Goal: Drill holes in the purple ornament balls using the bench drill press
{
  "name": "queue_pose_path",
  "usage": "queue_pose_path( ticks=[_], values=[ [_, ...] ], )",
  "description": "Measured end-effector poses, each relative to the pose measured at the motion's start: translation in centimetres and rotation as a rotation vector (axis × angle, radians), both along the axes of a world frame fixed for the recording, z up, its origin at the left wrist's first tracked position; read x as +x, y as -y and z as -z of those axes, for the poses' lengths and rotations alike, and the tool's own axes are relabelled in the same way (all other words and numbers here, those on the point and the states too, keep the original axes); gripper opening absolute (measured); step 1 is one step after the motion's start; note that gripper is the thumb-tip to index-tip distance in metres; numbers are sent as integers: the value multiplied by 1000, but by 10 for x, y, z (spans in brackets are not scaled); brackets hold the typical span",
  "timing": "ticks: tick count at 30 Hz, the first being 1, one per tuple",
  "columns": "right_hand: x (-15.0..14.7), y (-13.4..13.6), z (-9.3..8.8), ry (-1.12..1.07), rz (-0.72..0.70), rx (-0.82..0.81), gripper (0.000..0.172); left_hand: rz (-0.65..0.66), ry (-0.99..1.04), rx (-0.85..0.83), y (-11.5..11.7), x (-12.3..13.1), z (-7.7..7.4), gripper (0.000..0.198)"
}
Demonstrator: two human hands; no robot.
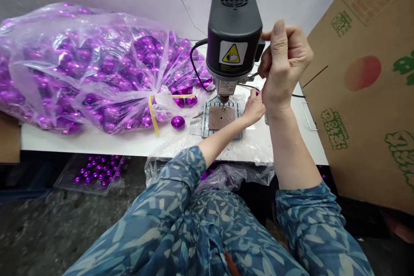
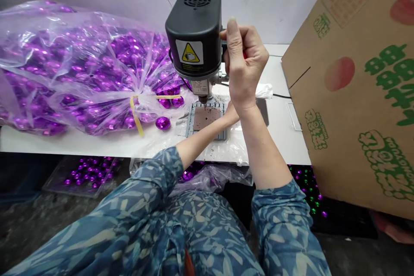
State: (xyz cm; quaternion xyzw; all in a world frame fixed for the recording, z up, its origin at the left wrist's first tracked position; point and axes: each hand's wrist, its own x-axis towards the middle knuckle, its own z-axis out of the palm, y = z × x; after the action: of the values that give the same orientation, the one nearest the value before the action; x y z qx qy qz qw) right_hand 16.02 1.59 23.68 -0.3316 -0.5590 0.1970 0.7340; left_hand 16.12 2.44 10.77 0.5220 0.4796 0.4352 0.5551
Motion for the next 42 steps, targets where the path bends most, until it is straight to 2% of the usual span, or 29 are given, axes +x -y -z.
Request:
queue_pose_path(
  ticks=[3,6,9,12,14,21,26,30,36,38,40,42],
  values=[
    [-1,3,-3,9,-8,-7,77,88,338,-329,45,-14,-12,20],
    [-1,2,-4,-16,-9,-3,83,211,632,-663,85,-47,-13,30],
    [-1,0,-5,-50,-29,16,82,149,796,-771,113,-86,-7,27],
    [-1,-2,-6,-69,-34,31,74,6,836,-778,128,-115,-3,26],
    [-1,-2,-6,-85,-35,38,71,-30,845,-783,133,-128,-3,30],
    [-5,0,-9,-157,-13,59,78,76,809,-759,143,-144,-13,51],
    [-7,-2,-8,-190,-11,87,74,127,818,-744,152,-151,-24,57],
    [-4,-6,-5,-185,-23,92,68,96,833,-716,154,-169,-31,54],
    [-2,-7,-3,-171,0,82,62,3,812,-708,154,-187,-33,46],
    [-1,-6,-4,-170,-15,80,61,-15,800,-701,153,-194,-38,43],
    [0,-5,-5,-179,-40,74,61,-66,823,-592,150,-209,-51,40],
    [0,-4,-6,-197,-66,74,61,-188,887,-340,146,-237,-71,46]
  ],
)
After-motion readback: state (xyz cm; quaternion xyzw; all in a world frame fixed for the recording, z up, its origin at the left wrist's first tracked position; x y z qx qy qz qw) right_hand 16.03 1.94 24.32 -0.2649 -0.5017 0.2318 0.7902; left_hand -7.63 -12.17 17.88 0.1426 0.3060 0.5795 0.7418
